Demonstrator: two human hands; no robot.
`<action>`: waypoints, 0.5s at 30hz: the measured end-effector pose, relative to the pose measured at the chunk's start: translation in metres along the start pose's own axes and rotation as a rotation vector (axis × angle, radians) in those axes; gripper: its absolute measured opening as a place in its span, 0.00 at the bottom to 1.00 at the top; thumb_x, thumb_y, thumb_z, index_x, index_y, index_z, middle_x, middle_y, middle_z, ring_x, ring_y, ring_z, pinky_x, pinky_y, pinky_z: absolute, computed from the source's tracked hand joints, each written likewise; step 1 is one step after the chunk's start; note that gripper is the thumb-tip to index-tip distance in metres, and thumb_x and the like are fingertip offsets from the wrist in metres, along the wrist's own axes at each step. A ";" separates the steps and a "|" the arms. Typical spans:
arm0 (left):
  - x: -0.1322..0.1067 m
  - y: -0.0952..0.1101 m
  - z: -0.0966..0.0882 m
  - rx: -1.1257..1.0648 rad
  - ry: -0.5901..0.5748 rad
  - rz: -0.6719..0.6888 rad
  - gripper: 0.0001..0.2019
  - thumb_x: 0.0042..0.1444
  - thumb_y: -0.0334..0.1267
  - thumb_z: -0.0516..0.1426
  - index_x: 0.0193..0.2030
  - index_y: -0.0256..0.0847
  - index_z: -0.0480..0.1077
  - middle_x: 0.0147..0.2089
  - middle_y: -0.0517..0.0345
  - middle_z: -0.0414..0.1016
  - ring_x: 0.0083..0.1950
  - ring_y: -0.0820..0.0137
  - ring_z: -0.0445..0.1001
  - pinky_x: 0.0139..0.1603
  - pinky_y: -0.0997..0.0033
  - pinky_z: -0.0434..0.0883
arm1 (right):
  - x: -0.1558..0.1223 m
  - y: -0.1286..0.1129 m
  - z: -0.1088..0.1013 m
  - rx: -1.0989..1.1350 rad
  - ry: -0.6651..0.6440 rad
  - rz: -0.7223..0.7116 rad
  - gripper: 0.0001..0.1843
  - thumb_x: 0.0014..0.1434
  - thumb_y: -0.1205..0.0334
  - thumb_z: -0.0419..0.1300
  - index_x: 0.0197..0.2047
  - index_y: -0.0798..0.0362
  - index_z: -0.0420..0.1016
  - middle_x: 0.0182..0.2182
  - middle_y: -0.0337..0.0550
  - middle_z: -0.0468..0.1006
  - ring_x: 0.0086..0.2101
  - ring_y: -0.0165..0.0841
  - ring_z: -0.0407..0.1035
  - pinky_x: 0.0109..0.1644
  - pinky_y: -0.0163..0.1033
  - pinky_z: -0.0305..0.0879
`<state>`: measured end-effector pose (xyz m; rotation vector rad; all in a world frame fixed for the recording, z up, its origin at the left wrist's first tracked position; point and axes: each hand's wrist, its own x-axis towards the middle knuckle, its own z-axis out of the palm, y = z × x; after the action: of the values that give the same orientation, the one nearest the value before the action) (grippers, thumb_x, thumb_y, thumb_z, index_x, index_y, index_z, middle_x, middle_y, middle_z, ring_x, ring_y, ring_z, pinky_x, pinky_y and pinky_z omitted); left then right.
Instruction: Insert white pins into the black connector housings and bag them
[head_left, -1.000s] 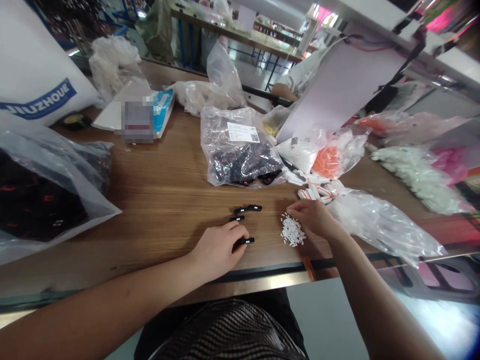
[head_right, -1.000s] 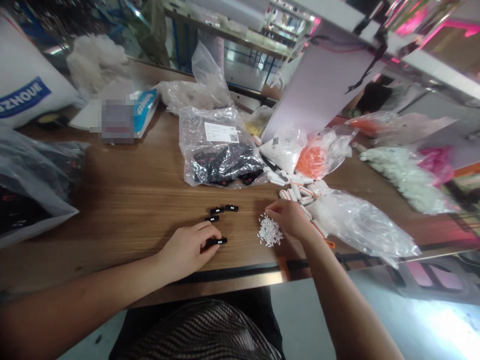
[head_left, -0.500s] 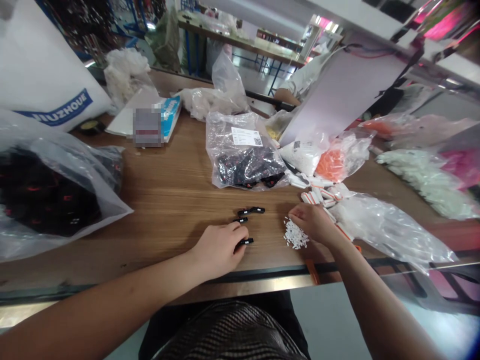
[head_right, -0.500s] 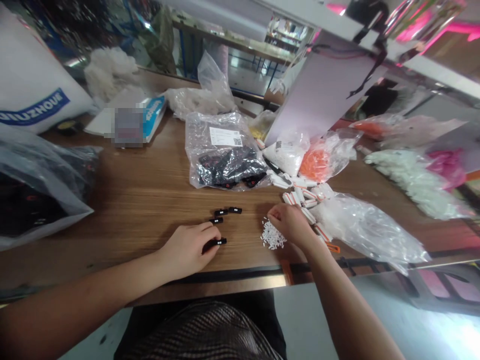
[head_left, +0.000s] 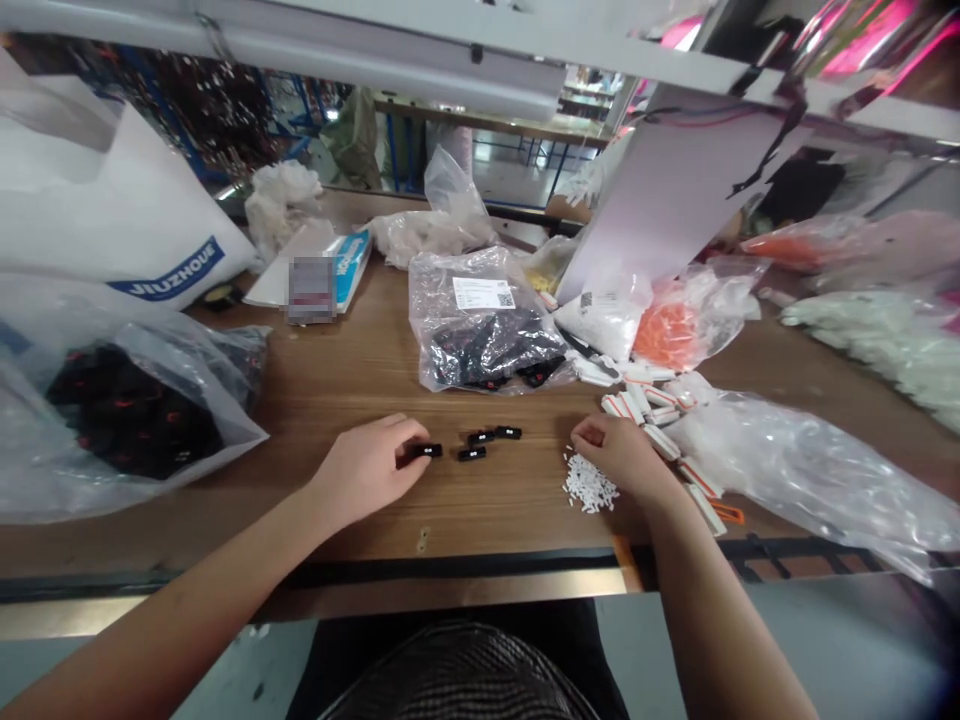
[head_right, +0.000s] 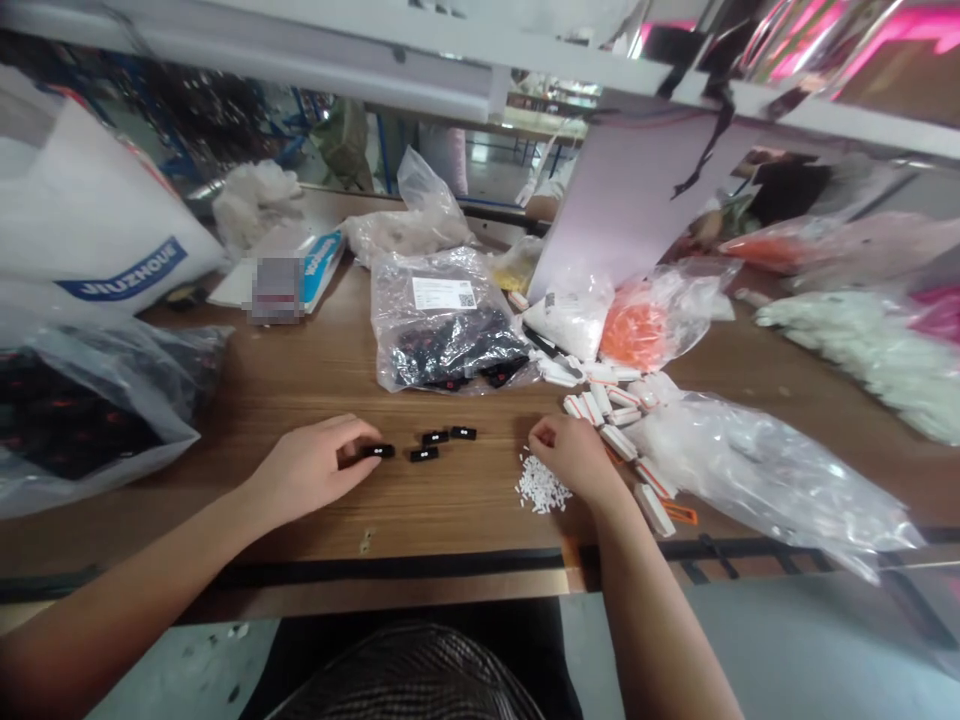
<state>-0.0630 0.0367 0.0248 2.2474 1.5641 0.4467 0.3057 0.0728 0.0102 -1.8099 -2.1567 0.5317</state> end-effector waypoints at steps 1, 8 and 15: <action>0.007 0.004 -0.002 -0.016 0.035 0.033 0.07 0.61 0.42 0.58 0.43 0.44 0.73 0.43 0.58 0.78 0.42 0.65 0.76 0.42 0.65 0.70 | 0.000 0.001 0.002 0.002 0.016 -0.004 0.09 0.53 0.60 0.56 0.28 0.52 0.77 0.24 0.40 0.79 0.24 0.32 0.70 0.29 0.36 0.60; 0.094 0.047 -0.001 0.218 -0.036 0.057 0.16 0.68 0.37 0.48 0.35 0.42 0.76 0.38 0.51 0.79 0.39 0.62 0.77 0.42 0.62 0.72 | -0.001 0.005 0.007 0.000 0.079 -0.045 0.08 0.53 0.63 0.57 0.27 0.51 0.77 0.25 0.41 0.79 0.26 0.32 0.70 0.31 0.36 0.60; 0.143 0.038 0.007 0.384 0.051 -0.101 0.15 0.65 0.32 0.49 0.43 0.35 0.78 0.41 0.40 0.79 0.42 0.52 0.79 0.43 0.53 0.74 | 0.000 0.008 0.010 0.009 0.093 -0.082 0.07 0.53 0.64 0.57 0.27 0.51 0.76 0.25 0.41 0.78 0.26 0.32 0.69 0.31 0.36 0.59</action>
<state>0.0196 0.1587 0.0436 2.4290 1.9157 0.1873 0.3083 0.0734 -0.0027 -1.6980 -2.1519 0.4296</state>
